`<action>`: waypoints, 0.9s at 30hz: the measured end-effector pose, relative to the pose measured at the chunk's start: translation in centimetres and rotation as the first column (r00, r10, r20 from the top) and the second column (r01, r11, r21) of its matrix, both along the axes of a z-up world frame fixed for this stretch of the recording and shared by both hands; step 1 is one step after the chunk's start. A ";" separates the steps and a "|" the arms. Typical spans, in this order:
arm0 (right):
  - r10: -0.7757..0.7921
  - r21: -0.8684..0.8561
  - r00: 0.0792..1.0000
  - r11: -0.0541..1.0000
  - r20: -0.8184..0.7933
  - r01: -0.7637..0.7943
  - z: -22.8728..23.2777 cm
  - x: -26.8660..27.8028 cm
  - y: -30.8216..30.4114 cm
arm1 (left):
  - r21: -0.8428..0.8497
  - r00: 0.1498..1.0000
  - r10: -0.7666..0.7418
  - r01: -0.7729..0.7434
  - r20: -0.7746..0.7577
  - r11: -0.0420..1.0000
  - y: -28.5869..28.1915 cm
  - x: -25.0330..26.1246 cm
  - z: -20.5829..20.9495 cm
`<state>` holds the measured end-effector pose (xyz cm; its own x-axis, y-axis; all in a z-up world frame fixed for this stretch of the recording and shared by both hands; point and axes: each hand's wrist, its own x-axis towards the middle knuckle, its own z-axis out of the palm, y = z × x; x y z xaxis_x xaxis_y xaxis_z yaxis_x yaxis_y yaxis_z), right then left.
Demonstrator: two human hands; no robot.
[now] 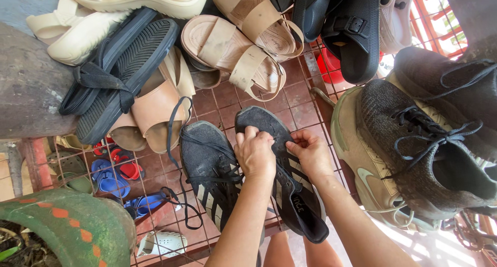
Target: The person unlaces a pair of black sneakers, then relaces them. They pull the laces out of the eyelets, then thread them back through and tie the laces.
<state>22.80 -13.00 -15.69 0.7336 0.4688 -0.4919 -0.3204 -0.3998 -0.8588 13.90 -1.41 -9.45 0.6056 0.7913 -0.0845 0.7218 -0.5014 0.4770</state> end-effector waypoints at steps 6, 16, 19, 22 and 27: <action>0.011 0.058 1.000 0.998 -0.002 -0.011 1.0 0.3 -0.6 | 0.026 0.992 0.014 -0.018 0.127 0.999 -0.7 -0.3 -1.2; 0.080 0.061 0.786 0.987 0.613 -0.148 2.3 -0.9 0.2 | 0.025 0.943 0.008 -0.017 0.334 1.000 -0.7 -0.9 -2.5; 0.071 0.057 0.872 0.992 0.485 -0.112 1.9 -1.1 0.4 | 0.031 0.927 0.014 -0.027 0.375 0.999 -0.8 -1.0 -2.6; 0.101 0.092 0.818 0.979 0.566 -0.184 1.9 -0.8 0.2 | -0.018 0.919 0.018 -0.012 0.395 1.000 -0.7 -1.1 -2.5; 0.042 0.047 0.966 0.997 0.256 -0.056 2.2 -0.5 0.6 | 0.011 0.916 -0.070 0.072 0.394 0.997 0.2 -1.7 -2.1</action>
<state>22.31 -12.44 -13.47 0.8073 0.5275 -0.2648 -0.0692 -0.3609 -0.9300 12.23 -1.25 -11.54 0.6449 0.7452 0.1695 0.4379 -0.5421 0.7172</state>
